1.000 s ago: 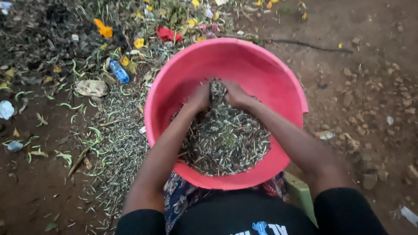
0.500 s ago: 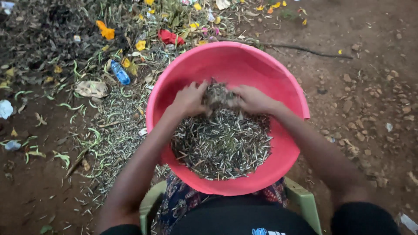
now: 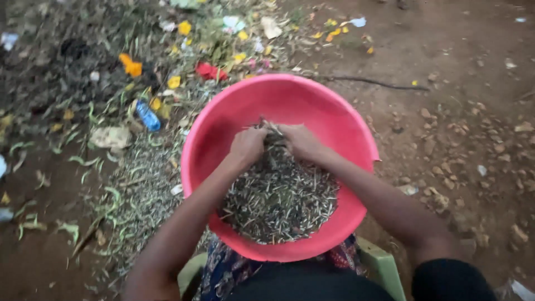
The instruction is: The person continuously mixes and sifts a pile of shredded plant material inside a red plastic basin using both hands. The hands repeatedly lift and turn the material within the basin.
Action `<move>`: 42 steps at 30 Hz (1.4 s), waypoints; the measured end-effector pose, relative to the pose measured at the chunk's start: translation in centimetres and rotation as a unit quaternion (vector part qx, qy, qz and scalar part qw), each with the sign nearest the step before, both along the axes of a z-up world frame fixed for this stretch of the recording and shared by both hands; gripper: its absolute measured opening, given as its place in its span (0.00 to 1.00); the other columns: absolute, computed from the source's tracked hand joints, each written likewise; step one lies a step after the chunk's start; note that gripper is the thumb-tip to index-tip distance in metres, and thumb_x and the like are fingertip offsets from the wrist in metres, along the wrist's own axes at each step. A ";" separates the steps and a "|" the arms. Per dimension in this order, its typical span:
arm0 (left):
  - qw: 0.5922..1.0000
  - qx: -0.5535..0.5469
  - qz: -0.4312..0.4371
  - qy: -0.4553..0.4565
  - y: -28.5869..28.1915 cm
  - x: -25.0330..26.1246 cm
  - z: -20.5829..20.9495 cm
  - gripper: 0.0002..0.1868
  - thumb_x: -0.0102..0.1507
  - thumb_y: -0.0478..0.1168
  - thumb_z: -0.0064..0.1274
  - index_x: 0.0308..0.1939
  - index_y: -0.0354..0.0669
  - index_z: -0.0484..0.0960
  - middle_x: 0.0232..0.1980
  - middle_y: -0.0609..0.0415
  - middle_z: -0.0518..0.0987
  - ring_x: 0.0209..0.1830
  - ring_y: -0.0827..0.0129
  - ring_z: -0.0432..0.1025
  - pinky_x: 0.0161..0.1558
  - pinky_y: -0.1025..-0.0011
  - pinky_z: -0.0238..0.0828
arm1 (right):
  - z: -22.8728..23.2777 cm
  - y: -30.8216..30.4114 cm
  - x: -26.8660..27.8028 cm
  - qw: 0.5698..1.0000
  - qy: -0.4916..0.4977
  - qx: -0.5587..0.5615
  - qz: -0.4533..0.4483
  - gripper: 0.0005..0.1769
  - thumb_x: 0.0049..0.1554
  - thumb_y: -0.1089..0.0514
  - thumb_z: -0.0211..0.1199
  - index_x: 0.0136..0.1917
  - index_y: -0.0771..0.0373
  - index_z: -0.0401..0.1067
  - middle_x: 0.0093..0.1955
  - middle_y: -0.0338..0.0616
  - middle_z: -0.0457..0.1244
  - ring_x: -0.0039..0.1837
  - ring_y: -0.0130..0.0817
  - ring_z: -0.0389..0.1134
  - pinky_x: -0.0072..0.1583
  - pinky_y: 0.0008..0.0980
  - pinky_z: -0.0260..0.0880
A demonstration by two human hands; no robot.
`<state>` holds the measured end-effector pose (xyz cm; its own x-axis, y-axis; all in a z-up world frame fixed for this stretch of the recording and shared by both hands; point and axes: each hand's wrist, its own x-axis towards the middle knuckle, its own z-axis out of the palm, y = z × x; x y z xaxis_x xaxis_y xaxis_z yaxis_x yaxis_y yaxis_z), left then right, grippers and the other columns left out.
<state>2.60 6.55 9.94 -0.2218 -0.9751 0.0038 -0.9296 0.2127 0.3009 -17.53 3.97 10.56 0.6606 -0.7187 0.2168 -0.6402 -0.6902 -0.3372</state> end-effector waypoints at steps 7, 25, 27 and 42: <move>0.999 -0.013 -0.006 -0.038 -2.0 1.1 -1.7 0.16 0.62 0.50 0.57 0.51 0.55 0.85 0.47 0.48 0.84 0.53 0.50 0.81 0.48 0.42 0.82 | -0.1 -3.3 0.0 0.992 0.004 -0.033 -0.121 0.21 0.60 0.29 0.62 0.41 0.44 0.75 0.37 0.39 0.72 0.46 0.51 0.76 0.46 0.50 0.75; 0.991 -0.088 0.030 -0.097 -3.0 3.3 -5.1 0.15 0.69 0.52 0.45 0.53 0.53 0.79 0.37 0.52 0.83 0.39 0.52 0.83 0.34 0.44 0.80 | -7.2 -6.2 0.1 0.993 -0.029 -0.061 -0.102 0.09 0.53 0.47 0.64 0.49 0.43 0.72 0.45 0.39 0.68 0.53 0.49 0.74 0.53 0.49 0.77; 0.999 -0.008 0.016 -0.028 -0.9 3.7 -1.0 0.33 0.63 0.65 0.60 0.60 0.46 0.82 0.56 0.41 0.81 0.58 0.40 0.77 0.50 0.38 0.79 | -5.3 -5.7 -1.3 0.986 0.031 -0.047 -0.157 0.09 0.48 0.47 0.64 0.45 0.41 0.73 0.42 0.36 0.69 0.50 0.45 0.75 0.52 0.48 0.78; 0.998 0.017 0.020 -0.052 -2.8 1.9 -6.8 0.15 0.72 0.41 0.38 0.54 0.48 0.81 0.45 0.43 0.86 0.49 0.41 0.83 0.50 0.43 0.80 | -2.4 -0.9 2.0 0.990 -0.041 0.129 -0.036 0.28 0.61 0.65 0.54 0.73 0.50 0.72 0.66 0.52 0.69 0.70 0.65 0.68 0.68 0.67 0.68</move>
<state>4.49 3.77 3.15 -0.1809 -0.9822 -0.0506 -0.9636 0.1667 0.2089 -15.50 3.02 8.14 0.5934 -0.8018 0.0715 -0.6476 -0.5283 -0.5491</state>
